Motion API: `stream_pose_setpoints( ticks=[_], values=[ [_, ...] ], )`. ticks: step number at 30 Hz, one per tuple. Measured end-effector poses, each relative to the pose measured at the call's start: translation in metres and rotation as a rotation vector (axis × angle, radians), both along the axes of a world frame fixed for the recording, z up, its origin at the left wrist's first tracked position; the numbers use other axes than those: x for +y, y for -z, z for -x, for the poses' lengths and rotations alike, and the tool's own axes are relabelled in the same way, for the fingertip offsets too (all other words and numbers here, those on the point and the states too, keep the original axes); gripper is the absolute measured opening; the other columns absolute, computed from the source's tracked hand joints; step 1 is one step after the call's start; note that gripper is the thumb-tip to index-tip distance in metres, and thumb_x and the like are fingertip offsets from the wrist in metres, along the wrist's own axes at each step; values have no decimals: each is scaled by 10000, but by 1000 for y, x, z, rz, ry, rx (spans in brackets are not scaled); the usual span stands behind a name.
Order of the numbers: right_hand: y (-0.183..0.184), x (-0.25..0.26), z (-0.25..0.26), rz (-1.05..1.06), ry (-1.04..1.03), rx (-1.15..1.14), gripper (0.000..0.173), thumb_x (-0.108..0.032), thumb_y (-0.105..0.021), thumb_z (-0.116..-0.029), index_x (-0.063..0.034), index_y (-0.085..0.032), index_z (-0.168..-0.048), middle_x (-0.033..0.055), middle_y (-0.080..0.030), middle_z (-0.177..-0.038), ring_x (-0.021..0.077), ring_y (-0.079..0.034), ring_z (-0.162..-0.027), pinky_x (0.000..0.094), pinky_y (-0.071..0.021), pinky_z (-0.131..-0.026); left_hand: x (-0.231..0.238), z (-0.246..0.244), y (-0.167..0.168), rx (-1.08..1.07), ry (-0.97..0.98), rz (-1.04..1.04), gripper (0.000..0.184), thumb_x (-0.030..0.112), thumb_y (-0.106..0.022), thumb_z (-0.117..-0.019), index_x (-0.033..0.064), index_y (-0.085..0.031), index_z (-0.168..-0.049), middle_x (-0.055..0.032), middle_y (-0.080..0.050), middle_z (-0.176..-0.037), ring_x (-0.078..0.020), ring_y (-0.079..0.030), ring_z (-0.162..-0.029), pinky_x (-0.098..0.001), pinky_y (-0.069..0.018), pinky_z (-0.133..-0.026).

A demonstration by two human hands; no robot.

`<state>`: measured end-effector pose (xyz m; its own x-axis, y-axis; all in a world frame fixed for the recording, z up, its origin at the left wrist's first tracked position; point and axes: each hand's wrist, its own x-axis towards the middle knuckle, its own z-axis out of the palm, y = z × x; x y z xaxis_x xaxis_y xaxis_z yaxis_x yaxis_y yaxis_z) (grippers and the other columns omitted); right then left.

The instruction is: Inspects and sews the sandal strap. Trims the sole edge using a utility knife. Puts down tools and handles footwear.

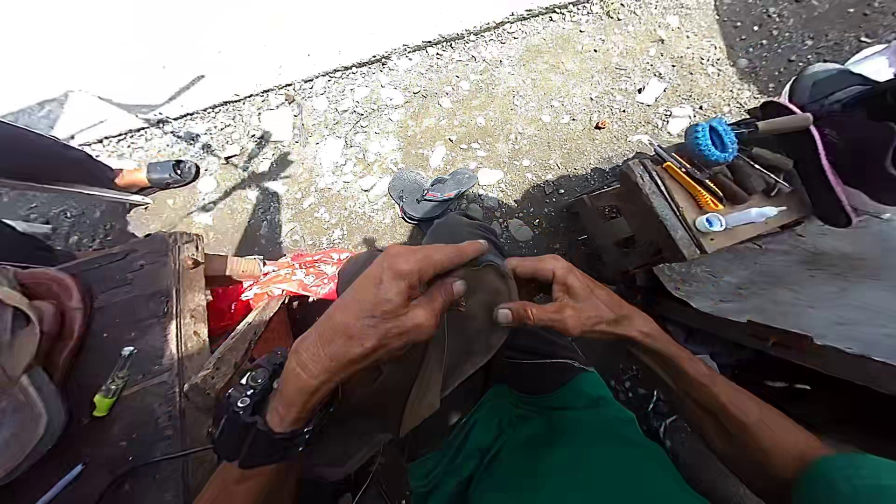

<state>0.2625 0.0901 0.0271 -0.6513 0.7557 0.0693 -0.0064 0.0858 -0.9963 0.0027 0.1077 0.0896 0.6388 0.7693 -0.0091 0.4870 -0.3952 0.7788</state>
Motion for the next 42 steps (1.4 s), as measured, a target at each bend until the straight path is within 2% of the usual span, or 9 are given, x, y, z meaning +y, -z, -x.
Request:
stream_pose_setpoints(
  ticks=[3,6,9,13,24,29,31,34,42],
  values=[
    [23,-19,-3,17,197,21,248,-182,-646,-1002,45,-685,-1093,37,-714,-914,20,-652,-780,219,-563,-725,11,-23,24,88,94,-142,334,203,-534,-1010,183,-728,-1282,1,-741,-1053,-103,-689,-961,-344,-564,-844],
    [39,-29,-2,55,353,48,224,-165,-642,-1000,32,-710,-1081,33,-735,-927,32,-680,-799,236,-590,-744,-7,-34,22,-65,-217,-185,378,236,-587,-1015,118,-653,-1368,-34,-684,-1264,-142,-661,-1127,-373,-561,-953],
    [42,-35,-6,72,412,83,228,-152,-652,-996,38,-715,-1106,56,-745,-986,46,-700,-856,236,-603,-783,-47,-50,17,-514,-551,67,223,178,-596,-1036,37,-684,-1184,-31,-743,-954,-90,-680,-702,-226,-585,-606],
    [42,-36,-8,-24,450,86,243,-140,-653,-994,47,-716,-1136,72,-751,-1034,46,-701,-899,233,-596,-825,-69,-88,33,-608,-623,434,290,163,-497,-1079,-22,-716,-1032,-50,-740,-790,-80,-629,-518,-216,-529,-440],
    [53,-33,-24,-327,421,15,304,-131,-634,-992,63,-692,-1219,128,-759,-1093,115,-719,-1019,306,-575,-959,-53,-114,30,-795,-734,789,174,22,-603,-986,-36,-719,-870,-118,-735,-717,-98,-662,-510,-209,-543,-446],
    [53,-25,-42,-80,246,73,420,-285,-495,-1061,56,-694,-1205,95,-738,-1106,47,-672,-1000,255,-544,-923,-48,-125,50,-709,-815,660,221,-3,-581,-962,-9,-714,-786,-40,-654,-585,-44,-571,-447,-168,-472,-417],
    [51,-24,-40,62,306,62,463,-312,-401,-1089,23,-721,-1064,27,-714,-956,-1,-621,-847,212,-521,-796,-45,-131,57,-685,-853,647,240,-12,-576,-951,4,-709,-751,-14,-616,-540,-24,-529,-418,-155,-434,-396],
    [50,-24,-34,161,370,25,388,-304,-470,-1081,-40,-746,-1013,-36,-701,-878,-23,-596,-762,197,-501,-723,-48,-136,63,-687,-859,631,244,-5,-585,-940,24,-694,-724,6,-583,-513,-18,-506,-401,-156,-421,-382],
    [49,-35,-16,147,545,76,363,-166,-427,-1084,27,-726,-1009,28,-716,-915,-6,-636,-862,190,-522,-795,-56,-135,74,-724,-835,585,220,15,-562,-953,35,-681,-769,31,-553,-515,-18,-487,-398,-164,-421,-378]
  ],
)
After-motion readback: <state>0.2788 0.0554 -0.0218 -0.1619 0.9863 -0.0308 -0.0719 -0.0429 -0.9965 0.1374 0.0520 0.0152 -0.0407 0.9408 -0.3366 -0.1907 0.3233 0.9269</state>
